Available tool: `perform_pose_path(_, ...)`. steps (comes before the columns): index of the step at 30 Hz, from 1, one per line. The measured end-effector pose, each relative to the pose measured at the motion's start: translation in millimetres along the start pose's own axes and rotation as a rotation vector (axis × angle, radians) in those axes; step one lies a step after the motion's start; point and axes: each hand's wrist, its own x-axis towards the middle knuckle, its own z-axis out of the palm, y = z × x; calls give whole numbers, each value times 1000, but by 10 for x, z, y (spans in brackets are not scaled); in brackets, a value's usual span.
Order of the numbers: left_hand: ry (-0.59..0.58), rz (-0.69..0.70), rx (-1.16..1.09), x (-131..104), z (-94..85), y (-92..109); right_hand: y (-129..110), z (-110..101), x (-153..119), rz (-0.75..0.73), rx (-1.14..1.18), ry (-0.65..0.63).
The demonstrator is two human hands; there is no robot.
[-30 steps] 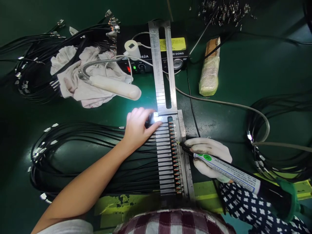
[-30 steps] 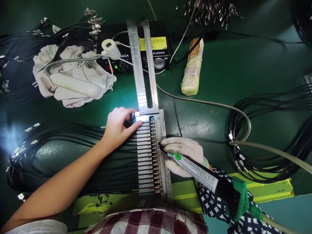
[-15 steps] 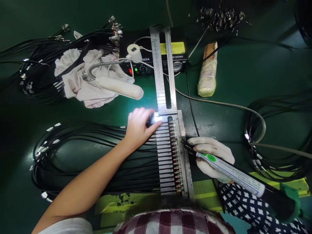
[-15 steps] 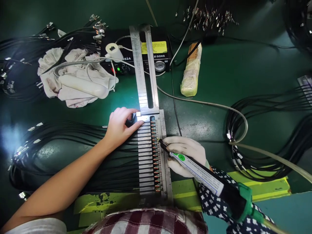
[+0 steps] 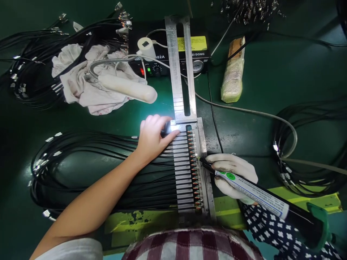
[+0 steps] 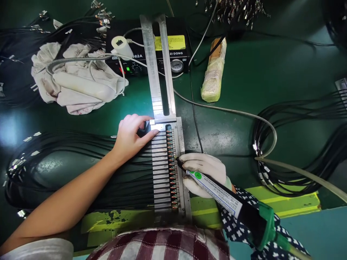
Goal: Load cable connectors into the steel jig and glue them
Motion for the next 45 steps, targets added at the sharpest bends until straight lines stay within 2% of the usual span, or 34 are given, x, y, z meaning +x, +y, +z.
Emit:
perform_pose_path(27,12,2,-6,-9,-23,31,-1,-2,23,-46,19,7)
perform_pose_path(40,14,12,-5,-7,-14,16,29,6,2,6,16,1)
perform_pose_path(45,8,5,-7,-8,-11,12,13,-11,-3,-25,18,20)
